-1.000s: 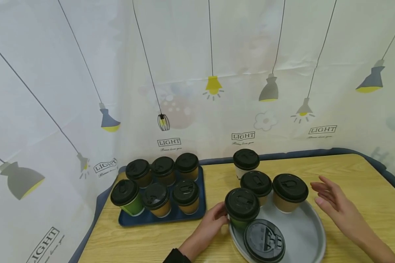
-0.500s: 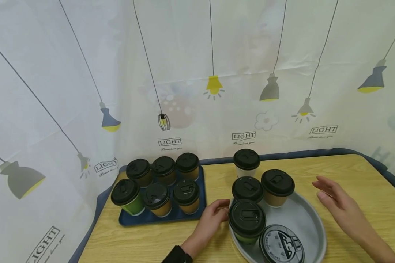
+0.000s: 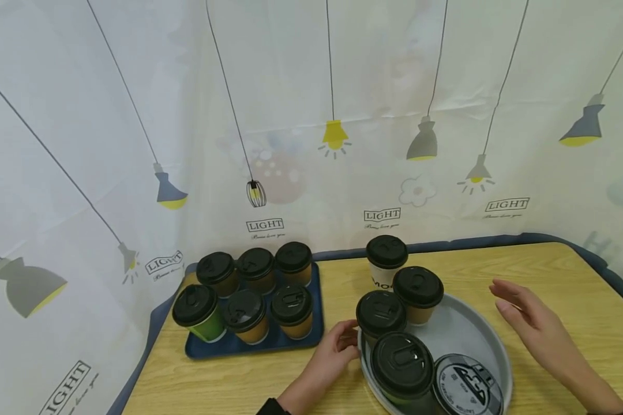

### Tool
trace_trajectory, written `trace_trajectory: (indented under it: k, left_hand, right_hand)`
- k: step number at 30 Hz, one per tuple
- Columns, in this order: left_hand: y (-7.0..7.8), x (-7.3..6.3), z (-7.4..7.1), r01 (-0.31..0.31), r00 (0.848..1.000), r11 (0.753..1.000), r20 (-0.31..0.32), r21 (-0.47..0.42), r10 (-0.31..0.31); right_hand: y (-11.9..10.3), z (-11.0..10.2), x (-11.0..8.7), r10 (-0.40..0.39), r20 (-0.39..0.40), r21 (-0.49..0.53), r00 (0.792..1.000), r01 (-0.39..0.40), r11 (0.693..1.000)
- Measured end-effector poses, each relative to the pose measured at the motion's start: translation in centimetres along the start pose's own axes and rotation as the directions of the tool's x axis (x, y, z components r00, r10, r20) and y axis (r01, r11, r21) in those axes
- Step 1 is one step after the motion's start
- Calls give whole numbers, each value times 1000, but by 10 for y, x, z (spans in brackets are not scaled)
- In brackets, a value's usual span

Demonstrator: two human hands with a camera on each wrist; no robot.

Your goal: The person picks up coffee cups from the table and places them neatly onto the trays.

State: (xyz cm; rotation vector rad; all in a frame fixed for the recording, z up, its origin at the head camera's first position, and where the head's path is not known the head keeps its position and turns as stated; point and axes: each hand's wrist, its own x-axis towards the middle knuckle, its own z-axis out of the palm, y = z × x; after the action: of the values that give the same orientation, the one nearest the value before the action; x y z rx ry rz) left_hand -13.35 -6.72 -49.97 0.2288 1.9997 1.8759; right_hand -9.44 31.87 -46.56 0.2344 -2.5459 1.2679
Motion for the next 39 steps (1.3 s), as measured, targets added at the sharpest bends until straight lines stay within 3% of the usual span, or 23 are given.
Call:
trace_trajectory:
  k: [3,6,13,18,22,26,30,32,35,37,39]
  left_hand:
    - [1,-2,-1,14,999,1000,-33,-17,-15]
    - [2,5,-1,-3,999,999,-51,-50,1]
    - [-3,21,-3,-43,999,998,15,-49,44]
    - [-5,17,-6,-24,998,998,58,-56,28]
    - [-3,10,-6,-26,999,999,35,-22,27]
    - [-2,9,-3,-31,999,999,15,-10,31]
    - [-2,13,0,-39,998,999,50,-26,41]
    - [-2,15,0,-43,997,999,64,-23,45]
    - [-2,14,0,-38,996,999,74,-30,40]
    - [-1,12,0,-28,997,999,67,-32,30]
    - [-1,9,-1,-16,998,999,56,-30,18]
  right_hand:
    - [1,-2,2,4,-1,-10,1000,-4,1000]
    - [3,-4,3,24,-4,-32,1000,-24,999]
    - [4,-4,4,77,34,-47,996,-76,996]
    - [7,-7,1,69,33,-49,997,-67,997]
    - [9,-10,0,76,24,-65,997,-75,995]
    - [10,-13,0,125,28,-94,992,-122,988]
    - [10,-18,0,206,40,-159,978,-197,967]
    - [9,-22,-1,256,71,-176,964,-240,955]
    - [10,-29,-1,344,178,-189,922,-311,931]
    - [11,-34,-1,394,289,-181,873,-354,918]
    - [15,-38,-3,392,426,-126,816,-375,918]
